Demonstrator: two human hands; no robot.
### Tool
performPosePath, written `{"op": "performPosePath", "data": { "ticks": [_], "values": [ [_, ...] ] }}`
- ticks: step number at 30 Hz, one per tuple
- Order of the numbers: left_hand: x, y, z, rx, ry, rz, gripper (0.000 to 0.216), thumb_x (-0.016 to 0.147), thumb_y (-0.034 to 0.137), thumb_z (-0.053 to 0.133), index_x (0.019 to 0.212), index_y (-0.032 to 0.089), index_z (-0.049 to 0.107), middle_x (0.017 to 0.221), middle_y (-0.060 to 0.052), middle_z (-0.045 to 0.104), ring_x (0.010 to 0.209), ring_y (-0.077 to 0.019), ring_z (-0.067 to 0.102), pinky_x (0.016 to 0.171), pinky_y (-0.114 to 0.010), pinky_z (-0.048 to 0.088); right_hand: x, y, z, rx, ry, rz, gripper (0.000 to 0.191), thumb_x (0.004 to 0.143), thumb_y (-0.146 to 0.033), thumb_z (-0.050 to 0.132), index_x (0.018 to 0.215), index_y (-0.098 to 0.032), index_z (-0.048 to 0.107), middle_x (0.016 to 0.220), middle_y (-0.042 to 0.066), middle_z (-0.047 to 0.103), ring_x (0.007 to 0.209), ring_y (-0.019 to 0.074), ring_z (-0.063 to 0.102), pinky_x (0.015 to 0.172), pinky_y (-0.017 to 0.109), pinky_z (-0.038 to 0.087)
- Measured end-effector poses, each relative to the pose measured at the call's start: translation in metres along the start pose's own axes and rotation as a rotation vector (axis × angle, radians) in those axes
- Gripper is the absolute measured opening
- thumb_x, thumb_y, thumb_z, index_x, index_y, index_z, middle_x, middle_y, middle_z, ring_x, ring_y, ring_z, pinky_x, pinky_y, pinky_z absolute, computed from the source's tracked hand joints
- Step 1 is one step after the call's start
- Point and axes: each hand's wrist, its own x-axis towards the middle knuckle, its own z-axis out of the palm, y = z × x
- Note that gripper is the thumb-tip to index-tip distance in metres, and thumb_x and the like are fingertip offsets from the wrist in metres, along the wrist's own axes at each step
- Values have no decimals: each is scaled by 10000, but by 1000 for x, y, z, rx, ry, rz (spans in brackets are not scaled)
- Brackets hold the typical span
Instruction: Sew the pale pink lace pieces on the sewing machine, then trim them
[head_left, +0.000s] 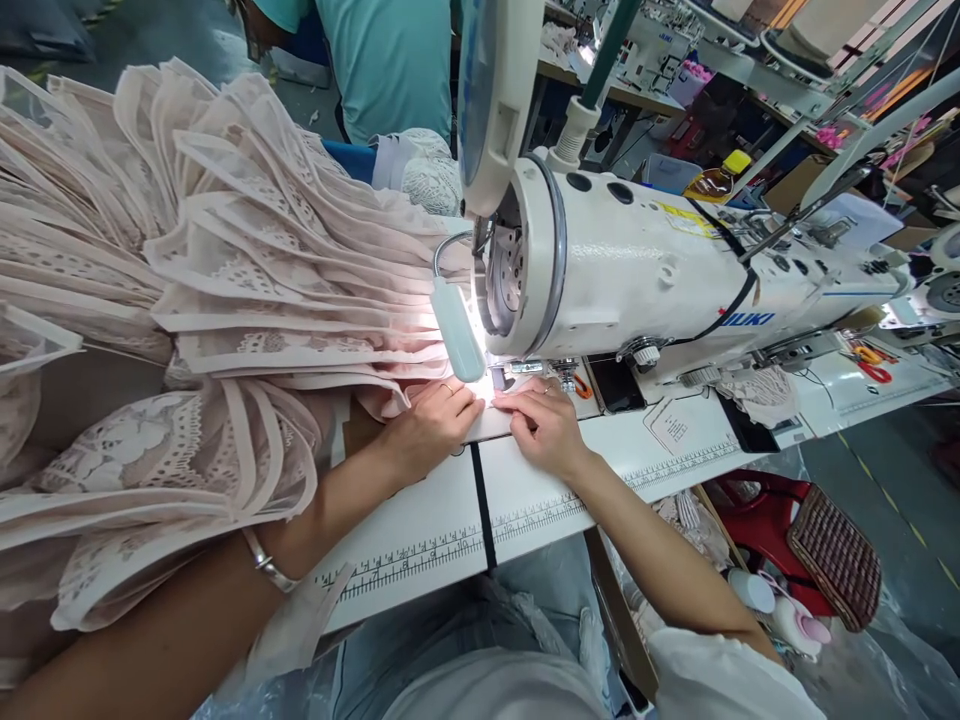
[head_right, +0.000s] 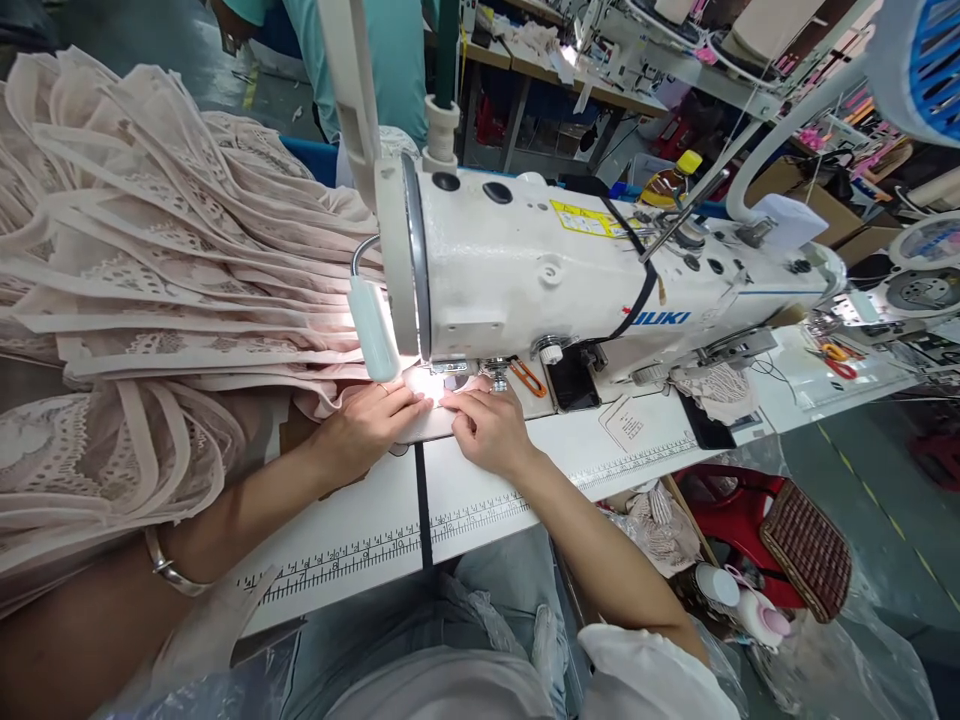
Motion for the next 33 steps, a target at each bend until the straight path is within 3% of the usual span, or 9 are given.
{"op": "performPosePath", "data": {
  "ticks": [8,11,15,19,22,28,33],
  "values": [
    [-1,0,6,-88,-56,-48,210,908,60,430,847,129,618,778,-39,588,778,-170,516,679,-276,425,2,-1,-7,-100,-100,-142,338,815,-57,454,967,-185,728,977,25,719,886,168,608,802,334,477],
    [-4,1,7,-156,-80,-106,201,902,59,431,875,135,616,888,-60,612,857,-181,539,727,-289,456,3,-1,-7,-140,-127,-145,321,849,-60,447,951,-181,726,961,35,710,899,174,594,808,335,459],
    [-15,-3,8,-316,-115,-226,312,867,42,404,1083,164,594,1165,-94,592,1062,-205,555,854,-333,508,1,1,-3,-103,-126,-18,331,872,-58,447,871,-219,735,996,24,688,915,160,588,839,320,451],
    [-22,-10,10,-350,-96,-128,473,834,9,405,1252,196,523,1306,-85,556,1211,-216,517,963,-364,489,-2,2,-1,-72,-126,24,342,877,-47,457,881,-235,741,1068,26,665,943,156,591,830,310,457],
    [-18,-12,10,-277,-94,-73,369,869,32,428,1181,173,564,1210,-96,615,1151,-227,546,923,-382,483,-3,3,0,-68,-104,-11,335,882,-52,459,888,-231,742,1061,26,683,971,172,586,853,336,460],
    [-4,-12,3,-149,-89,-16,224,904,47,417,913,146,618,886,-53,654,829,-174,569,706,-293,457,-1,4,2,-20,-59,-22,322,885,-47,450,890,-213,727,961,11,724,905,155,618,855,347,467],
    [-4,-12,2,-194,-71,-66,216,900,53,418,858,151,606,848,-45,627,821,-170,536,702,-284,446,0,1,0,-18,-59,-24,328,875,-36,435,926,-199,715,967,5,726,916,153,626,858,340,468]
  ]
}}
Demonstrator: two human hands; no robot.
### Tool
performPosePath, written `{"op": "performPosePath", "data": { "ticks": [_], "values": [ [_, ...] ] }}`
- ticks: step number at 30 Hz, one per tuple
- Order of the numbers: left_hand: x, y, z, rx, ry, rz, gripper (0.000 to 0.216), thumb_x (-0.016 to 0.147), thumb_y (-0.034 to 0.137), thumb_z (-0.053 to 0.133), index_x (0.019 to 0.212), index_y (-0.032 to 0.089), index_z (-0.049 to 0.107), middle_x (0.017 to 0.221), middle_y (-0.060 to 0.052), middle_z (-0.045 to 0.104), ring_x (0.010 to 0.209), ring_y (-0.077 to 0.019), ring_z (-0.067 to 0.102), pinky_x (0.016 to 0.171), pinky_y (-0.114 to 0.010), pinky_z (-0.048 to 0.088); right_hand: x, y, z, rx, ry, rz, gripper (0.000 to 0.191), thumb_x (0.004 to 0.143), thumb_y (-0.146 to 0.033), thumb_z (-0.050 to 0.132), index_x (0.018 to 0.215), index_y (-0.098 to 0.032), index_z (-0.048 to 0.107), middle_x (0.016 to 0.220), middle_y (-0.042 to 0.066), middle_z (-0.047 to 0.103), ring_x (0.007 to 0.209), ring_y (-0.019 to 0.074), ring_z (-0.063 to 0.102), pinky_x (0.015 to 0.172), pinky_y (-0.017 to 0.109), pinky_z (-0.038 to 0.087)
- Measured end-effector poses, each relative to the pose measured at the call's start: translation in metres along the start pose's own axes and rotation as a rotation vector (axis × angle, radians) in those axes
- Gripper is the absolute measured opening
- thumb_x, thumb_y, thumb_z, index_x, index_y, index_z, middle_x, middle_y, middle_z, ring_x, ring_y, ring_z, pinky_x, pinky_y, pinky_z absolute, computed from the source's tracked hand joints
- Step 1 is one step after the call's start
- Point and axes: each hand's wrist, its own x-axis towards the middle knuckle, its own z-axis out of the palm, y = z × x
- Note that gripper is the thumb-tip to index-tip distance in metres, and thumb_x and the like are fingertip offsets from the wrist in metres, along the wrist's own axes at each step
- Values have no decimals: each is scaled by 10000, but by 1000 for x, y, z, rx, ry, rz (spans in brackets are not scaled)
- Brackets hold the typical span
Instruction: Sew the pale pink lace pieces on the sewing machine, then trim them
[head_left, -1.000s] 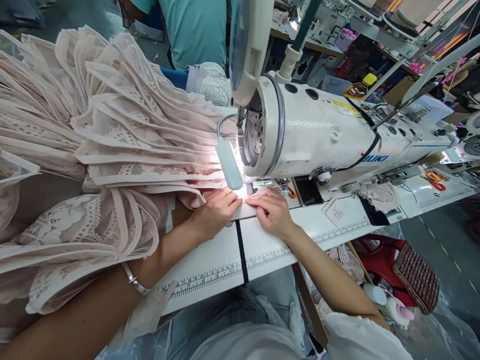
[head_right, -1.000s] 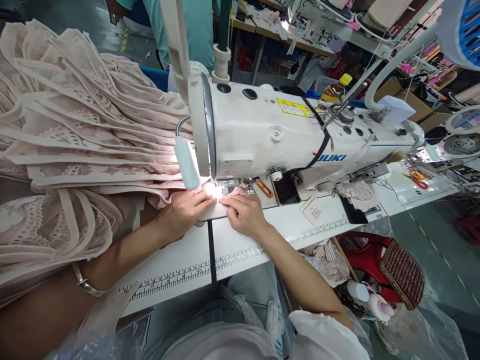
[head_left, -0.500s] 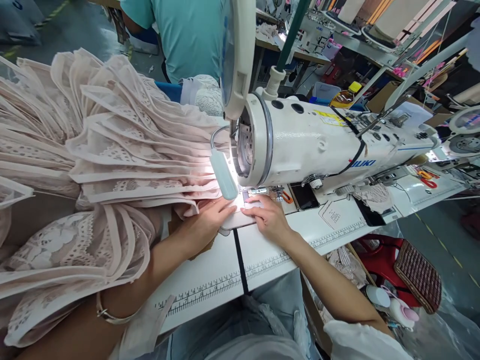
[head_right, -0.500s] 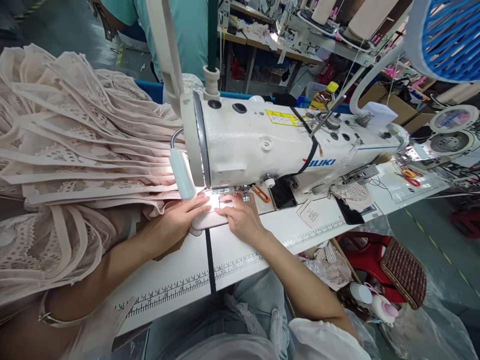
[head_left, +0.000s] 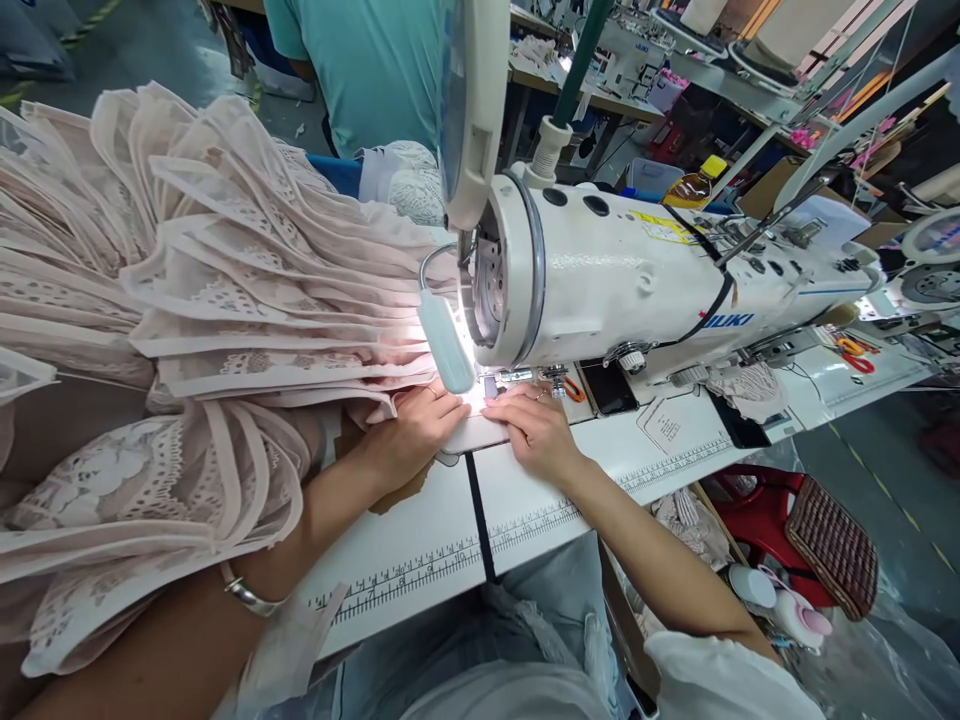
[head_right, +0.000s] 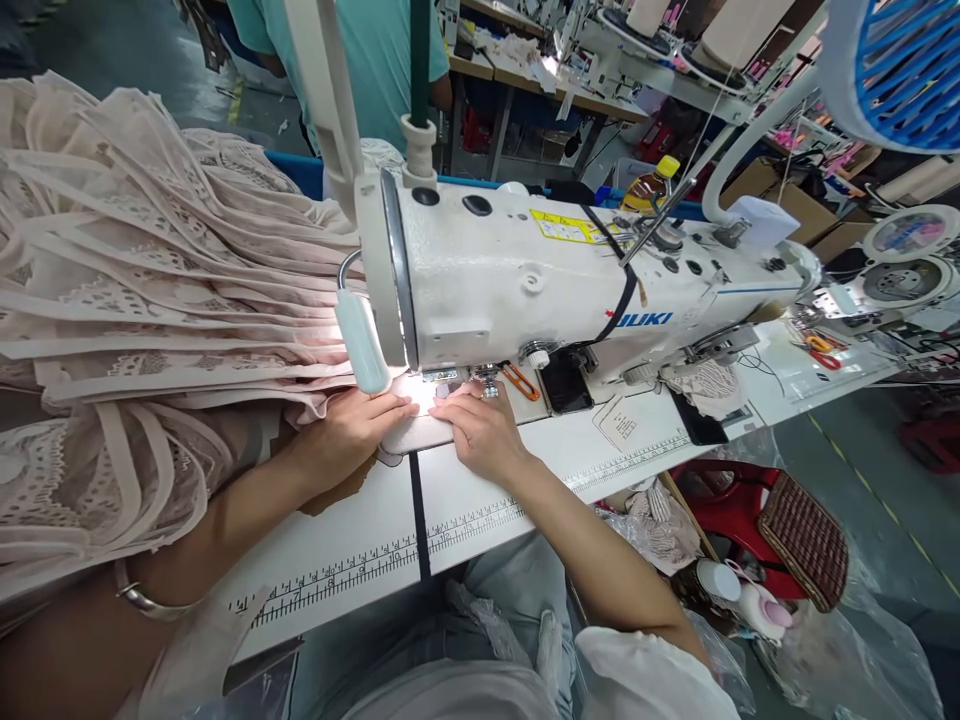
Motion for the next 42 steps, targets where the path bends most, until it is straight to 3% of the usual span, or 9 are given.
{"op": "performPosePath", "data": {
  "ticks": [10,15,20,23,27,31,42],
  "values": [
    [-1,-1,8,-96,46,-78,189,887,80,426,841,169,587,838,-41,579,835,-169,513,706,-274,449,-2,1,1,1,-61,56,362,887,-44,408,946,-215,722,996,17,719,962,160,617,918,372,452],
    [1,2,2,-46,-39,-43,186,859,36,446,878,148,594,838,-47,597,802,-169,507,713,-279,447,-1,1,-1,-51,-65,-11,330,896,-74,445,958,-224,732,994,20,717,955,167,612,882,365,454],
    [-2,4,3,-29,-17,-56,181,900,69,434,868,156,589,842,-41,590,827,-163,526,704,-268,448,-1,0,-1,-128,-76,-52,312,900,-68,475,956,-227,737,983,23,711,960,178,592,907,379,432],
    [-8,4,8,-64,-8,-104,183,885,70,452,960,173,582,993,-61,608,973,-188,553,817,-312,476,-3,1,-2,-80,-104,11,374,880,-19,447,926,-239,746,1028,18,700,981,163,594,886,339,453],
    [-14,3,8,-86,-120,-100,431,813,-26,407,1189,157,510,1265,-134,553,1176,-232,529,908,-356,499,-7,4,-2,-40,-116,67,423,862,9,430,953,-254,747,1152,15,665,1042,148,604,933,334,463],
    [-15,3,7,-111,-160,-120,530,776,-64,374,1232,178,491,1322,-134,539,1244,-245,515,954,-391,502,-9,7,1,-47,-92,30,417,867,4,433,951,-253,749,1114,13,691,1114,164,590,989,363,455],
    [-16,-2,17,-51,-150,-106,529,772,-18,398,1260,171,466,1346,-148,524,1202,-244,538,951,-386,513,-9,9,3,-51,-103,-11,411,850,15,416,981,-221,726,1151,32,680,1109,175,603,973,375,483]
  ]
}}
